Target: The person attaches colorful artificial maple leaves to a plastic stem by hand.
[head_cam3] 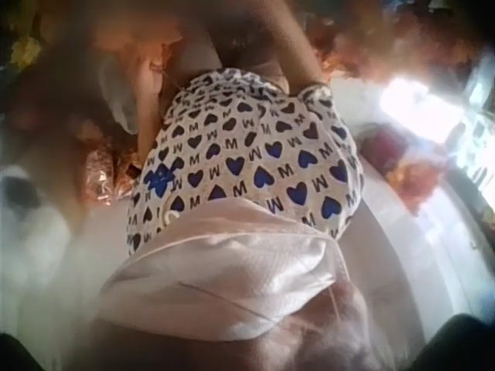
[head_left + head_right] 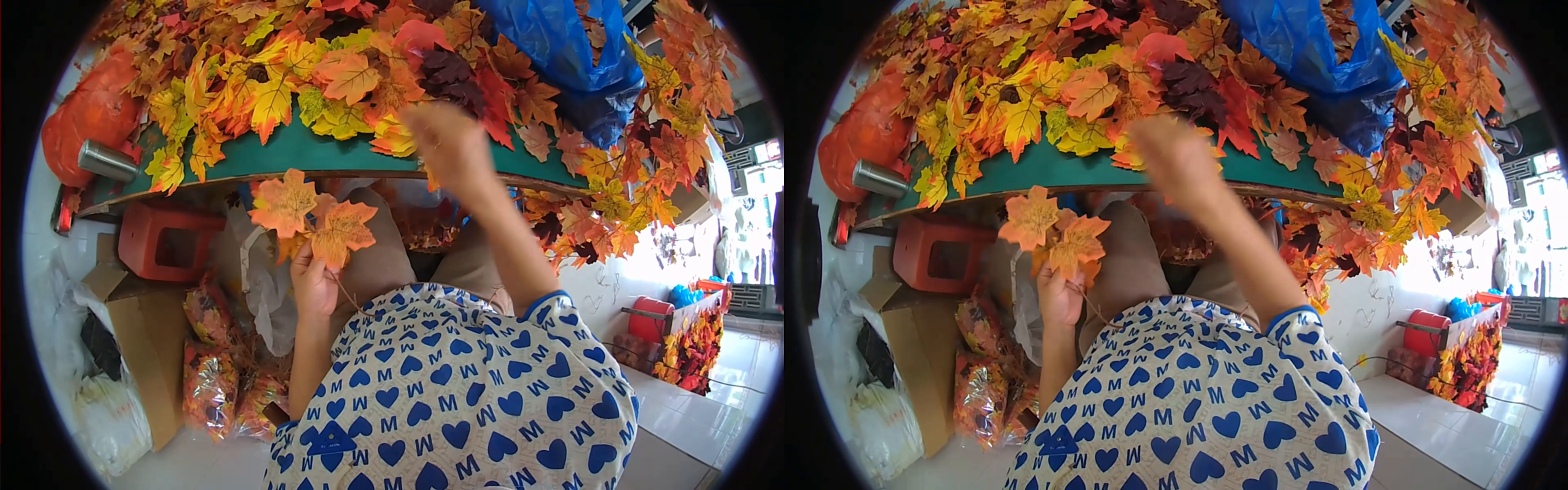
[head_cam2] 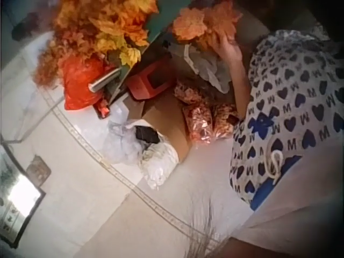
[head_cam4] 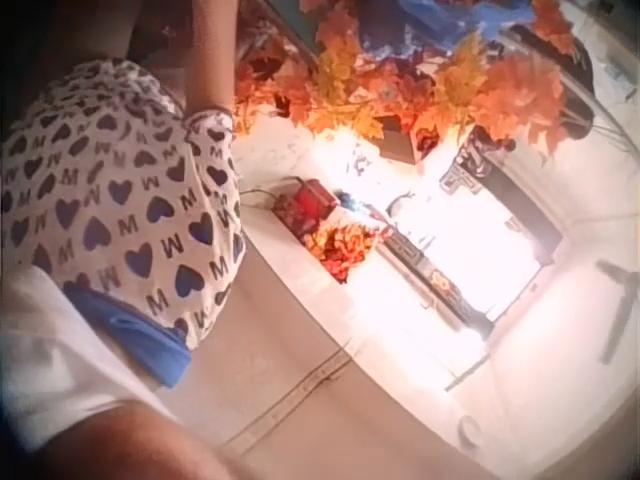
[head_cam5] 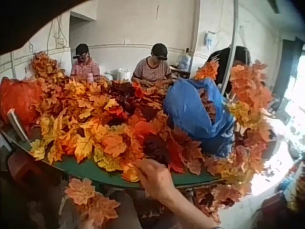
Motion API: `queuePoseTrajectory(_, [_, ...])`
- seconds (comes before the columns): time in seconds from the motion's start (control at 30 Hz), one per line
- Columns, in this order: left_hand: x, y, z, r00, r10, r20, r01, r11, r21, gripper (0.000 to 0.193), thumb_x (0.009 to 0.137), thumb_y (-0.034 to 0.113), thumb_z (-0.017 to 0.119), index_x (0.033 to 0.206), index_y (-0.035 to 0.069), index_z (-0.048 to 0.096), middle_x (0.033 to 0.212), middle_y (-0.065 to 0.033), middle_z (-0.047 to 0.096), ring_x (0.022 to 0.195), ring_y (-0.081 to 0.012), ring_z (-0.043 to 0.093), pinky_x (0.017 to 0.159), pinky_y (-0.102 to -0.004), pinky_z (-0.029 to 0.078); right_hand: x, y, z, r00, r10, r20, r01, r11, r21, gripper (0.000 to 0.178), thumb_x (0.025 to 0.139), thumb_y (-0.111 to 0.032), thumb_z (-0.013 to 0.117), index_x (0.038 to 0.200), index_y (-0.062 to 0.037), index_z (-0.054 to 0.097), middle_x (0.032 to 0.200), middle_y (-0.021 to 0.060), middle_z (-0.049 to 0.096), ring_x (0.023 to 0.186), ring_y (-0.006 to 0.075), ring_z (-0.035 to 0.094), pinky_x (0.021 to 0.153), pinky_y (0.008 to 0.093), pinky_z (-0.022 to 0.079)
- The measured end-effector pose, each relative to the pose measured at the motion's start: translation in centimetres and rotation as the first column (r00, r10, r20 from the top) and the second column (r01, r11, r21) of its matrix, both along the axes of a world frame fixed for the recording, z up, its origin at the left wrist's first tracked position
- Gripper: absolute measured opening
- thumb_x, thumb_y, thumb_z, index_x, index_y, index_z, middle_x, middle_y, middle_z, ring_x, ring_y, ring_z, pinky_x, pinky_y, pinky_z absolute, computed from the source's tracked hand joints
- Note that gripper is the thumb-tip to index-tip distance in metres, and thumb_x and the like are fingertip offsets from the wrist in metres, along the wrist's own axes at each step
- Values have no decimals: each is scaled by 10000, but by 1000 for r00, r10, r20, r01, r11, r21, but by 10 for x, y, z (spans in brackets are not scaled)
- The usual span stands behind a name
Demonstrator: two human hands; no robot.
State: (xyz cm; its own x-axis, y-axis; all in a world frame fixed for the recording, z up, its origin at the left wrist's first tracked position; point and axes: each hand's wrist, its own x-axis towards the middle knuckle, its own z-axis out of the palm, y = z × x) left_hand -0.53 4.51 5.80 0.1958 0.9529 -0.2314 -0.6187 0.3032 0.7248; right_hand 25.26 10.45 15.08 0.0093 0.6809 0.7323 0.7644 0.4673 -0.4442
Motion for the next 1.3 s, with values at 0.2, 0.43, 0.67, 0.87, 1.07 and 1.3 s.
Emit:
queuePoseTrajectory(0.2, [-4, 11, 8, 984, 36, -175, -1, 980, 197, 200, 912, 37, 499, 1085, -27, 579, 965, -46, 581, 760, -90, 495, 680, -246, 436, 113, 55, 7, 629, -457, 629, 541, 838, 67, 238, 720, -21, 593, 957, -43, 606, 1002, 110, 571, 934, 288, 571, 707, 367, 514])
queuePoseTrajectory(0.43, [-24, 18, -5, 822, 209, -530, -25, 943, 333, 251, 853, -28, 578, 1100, -72, 568, 996, -60, 570, 800, -127, 575, 685, -242, 499, 128, 59, 11, 760, -369, 536, 471, 880, -61, 151, 814, -144, 613, 939, -70, 651, 927, 112, 572, 869, 303, 591, 721, 359, 485])
queuePoseTrajectory(0.67, [-30, 17, 0, 506, 321, -800, 161, 876, 454, 273, 810, -57, 593, 1082, -49, 599, 915, -60, 527, 771, -135, 578, 676, -234, 484, 139, 65, 46, 744, -498, 445, 456, 866, 206, 152, 805, -211, 651, 866, -72, 641, 852, 131, 624, 793, 314, 594, 707, 407, 470])
queuePoseTrajectory(0.87, [-27, 10, 7, 786, 278, -552, -100, 939, 330, 229, 856, 7, 550, 1081, -11, 591, 942, -78, 603, 779, -122, 577, 732, -275, 493, 141, 82, 60, 824, -230, -518, 296, 954, 47, 178, 860, -168, 625, 915, 2, 623, 827, 79, 659, 745, 160, 632, 649, 269, 484])
queuePoseTrajectory(1.07, [-12, 19, 7, 990, 132, 50, -138, 978, 154, 301, 875, 4, 556, 1174, 5, 515, 948, -54, 594, 786, -139, 588, 742, -284, 519, 50, 28, 43, 311, 239, -920, -360, 925, 119, 116, 824, -73, 653, 900, 5, 613, 830, 49, 623, 754, 135, 594, 691, 264, 478])
queuePoseTrajectory(1.3, [19, 9, 40, 997, 60, 55, -66, 990, 124, 310, 877, -4, 547, 1180, 14, 486, 941, -56, 584, 799, -116, 592, 695, -252, 522, -76, -31, -50, 256, -171, -951, -614, 731, -297, 126, 816, -143, 690, 843, -26, 649, 732, 27, 644, 580, 58, 539, 497, 177, 368])
